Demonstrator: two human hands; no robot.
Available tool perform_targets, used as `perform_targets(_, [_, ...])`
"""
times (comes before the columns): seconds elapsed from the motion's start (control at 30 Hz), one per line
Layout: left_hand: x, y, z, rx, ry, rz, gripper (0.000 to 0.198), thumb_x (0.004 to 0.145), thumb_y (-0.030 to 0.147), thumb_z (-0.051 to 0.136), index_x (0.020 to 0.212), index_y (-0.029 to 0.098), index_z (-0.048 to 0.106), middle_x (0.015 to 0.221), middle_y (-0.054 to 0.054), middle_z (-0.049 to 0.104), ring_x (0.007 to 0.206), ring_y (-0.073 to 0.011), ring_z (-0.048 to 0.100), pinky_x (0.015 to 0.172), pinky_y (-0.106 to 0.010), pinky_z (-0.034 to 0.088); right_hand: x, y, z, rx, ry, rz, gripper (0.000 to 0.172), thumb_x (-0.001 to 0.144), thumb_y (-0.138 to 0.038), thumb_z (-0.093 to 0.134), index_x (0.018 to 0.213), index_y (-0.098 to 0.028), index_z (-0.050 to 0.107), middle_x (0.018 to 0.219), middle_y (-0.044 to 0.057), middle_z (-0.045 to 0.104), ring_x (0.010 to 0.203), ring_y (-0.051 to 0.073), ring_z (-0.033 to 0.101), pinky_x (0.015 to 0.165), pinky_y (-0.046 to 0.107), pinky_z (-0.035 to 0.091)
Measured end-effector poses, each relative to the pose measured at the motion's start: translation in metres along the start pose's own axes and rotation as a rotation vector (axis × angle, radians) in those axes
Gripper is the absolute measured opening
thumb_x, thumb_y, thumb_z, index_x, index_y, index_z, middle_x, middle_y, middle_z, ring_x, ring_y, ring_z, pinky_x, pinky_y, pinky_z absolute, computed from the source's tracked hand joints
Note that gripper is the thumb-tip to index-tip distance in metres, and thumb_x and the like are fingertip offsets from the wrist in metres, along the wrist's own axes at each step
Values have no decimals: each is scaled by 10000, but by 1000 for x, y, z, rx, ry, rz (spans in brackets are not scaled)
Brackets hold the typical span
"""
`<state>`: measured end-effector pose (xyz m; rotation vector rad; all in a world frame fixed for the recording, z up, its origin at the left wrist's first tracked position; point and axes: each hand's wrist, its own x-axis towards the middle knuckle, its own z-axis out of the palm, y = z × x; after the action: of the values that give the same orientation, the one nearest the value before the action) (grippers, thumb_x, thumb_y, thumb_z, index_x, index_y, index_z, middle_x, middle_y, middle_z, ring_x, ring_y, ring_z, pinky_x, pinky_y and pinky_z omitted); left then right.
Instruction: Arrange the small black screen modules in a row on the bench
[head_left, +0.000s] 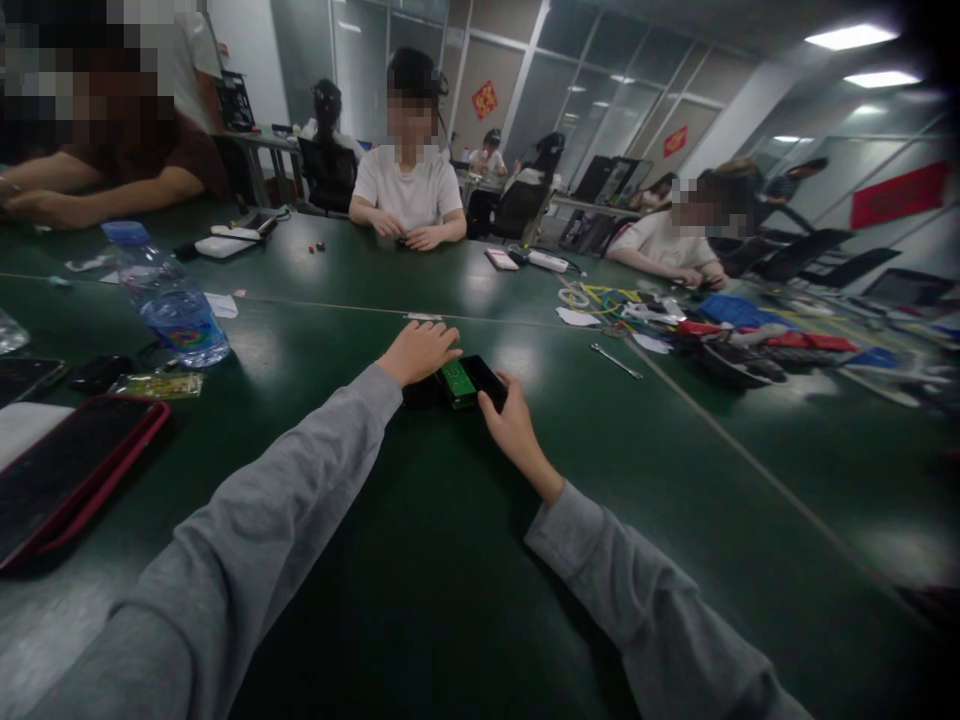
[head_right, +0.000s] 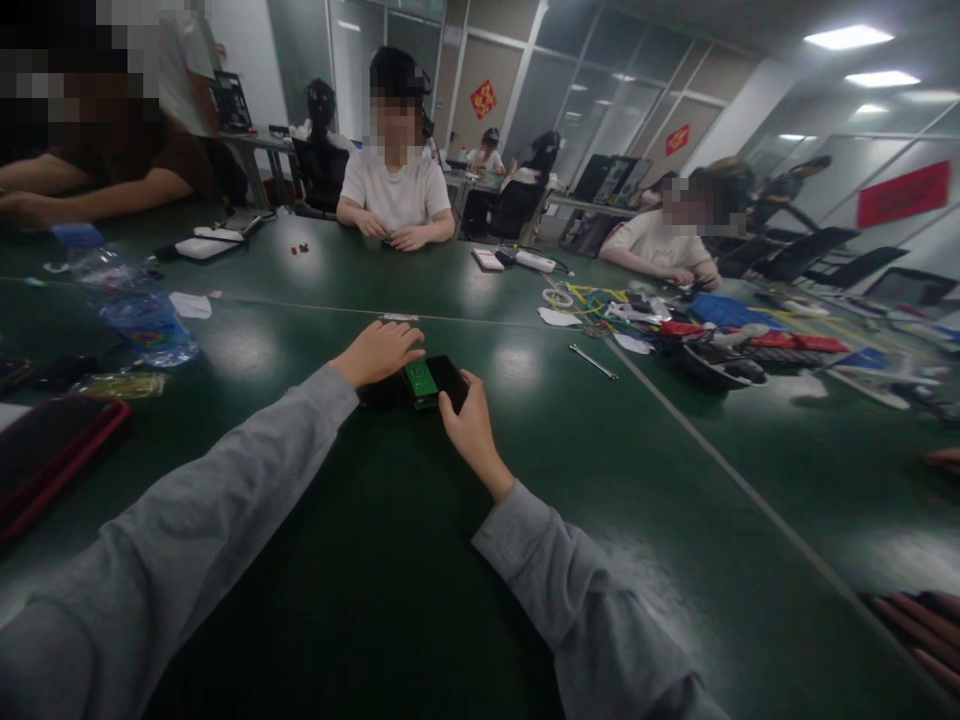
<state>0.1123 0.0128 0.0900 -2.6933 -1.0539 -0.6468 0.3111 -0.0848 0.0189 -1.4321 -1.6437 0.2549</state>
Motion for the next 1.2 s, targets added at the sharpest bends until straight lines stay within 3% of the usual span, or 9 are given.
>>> perform_targets(0.13, [-24,-14,-18,-216,102,-103,481,978,500,323,1320,196,472,1291,-129,557,1199,-286,508,1001,-451,369,-1,-5,-1,-14,-75,-48,571,925,-459,480,1361,-99,401,1341,199,489,1239,294,487,1063,501,385])
perform_targets(0.2, [-44,-25,-21,-364,101,-167,577,929,586,388,1361,206,423,1364,-131,503,1281,-295,448,1067,-478,337,-2,-7,1,-39,-100,-55,570,940,-475,467,1372,-107,408,1363,191,480,1255,295,478,1069,506,386])
perform_targets(0.33, [-84,-40,-10,-612,-31,-294,875,793,670,560,1448,160,286,1510,-216,294,1408,-362,284,1142,-543,252,-4,-14,9,-77,-90,-50,577,952,-491,455,1383,-109,412,1363,194,485,1247,306,490,1048,522,410])
perform_targets(0.43, [-99,-40,5,-723,-59,-327,1023,670,641,712,1468,204,243,1515,-211,259,1411,-387,273,1140,-571,261,-3,-19,16,-106,-81,-61,584,958,-494,445,1384,-97,409,1345,201,494,1235,313,500,1032,527,425])
perform_targets(0.53, [-103,-37,17,-722,-6,-295,1117,584,601,793,1473,236,225,1516,-196,228,1426,-400,226,1146,-598,238,-2,-21,19,-134,-84,-96,586,962,-498,435,1394,-104,397,1346,195,490,1240,311,495,1029,525,431])
perform_targets(0.63, [-105,-36,25,-701,25,-280,1112,595,592,794,1476,235,216,1521,-196,191,1442,-391,183,1161,-588,215,-2,-20,19,-161,-98,-110,582,963,-493,433,1397,-107,398,1343,193,491,1227,312,505,1019,518,445])
perform_targets(0.8, [-108,-36,25,-685,36,-317,1107,601,599,790,1476,256,205,1542,-190,116,1451,-412,127,1155,-610,210,-2,-15,19,-159,-104,-103,631,944,-492,477,1407,-75,377,1368,211,472,1247,326,487,1040,522,427])
perform_targets(1.0, [-107,-36,24,-687,35,-303,1057,620,591,783,1465,274,231,1527,-174,173,1442,-400,176,1154,-609,219,-1,-12,19,-99,-107,-140,689,913,-420,545,1450,-65,299,1404,214,432,1286,305,450,1080,508,393])
perform_targets(1.2, [-106,-36,24,-692,23,-288,1044,618,568,793,1455,248,258,1522,-180,183,1442,-401,171,1162,-595,212,-4,-35,11,-301,-94,-342,551,922,-288,517,1445,-230,355,1557,63,227,1434,276,201,1144,544,274])
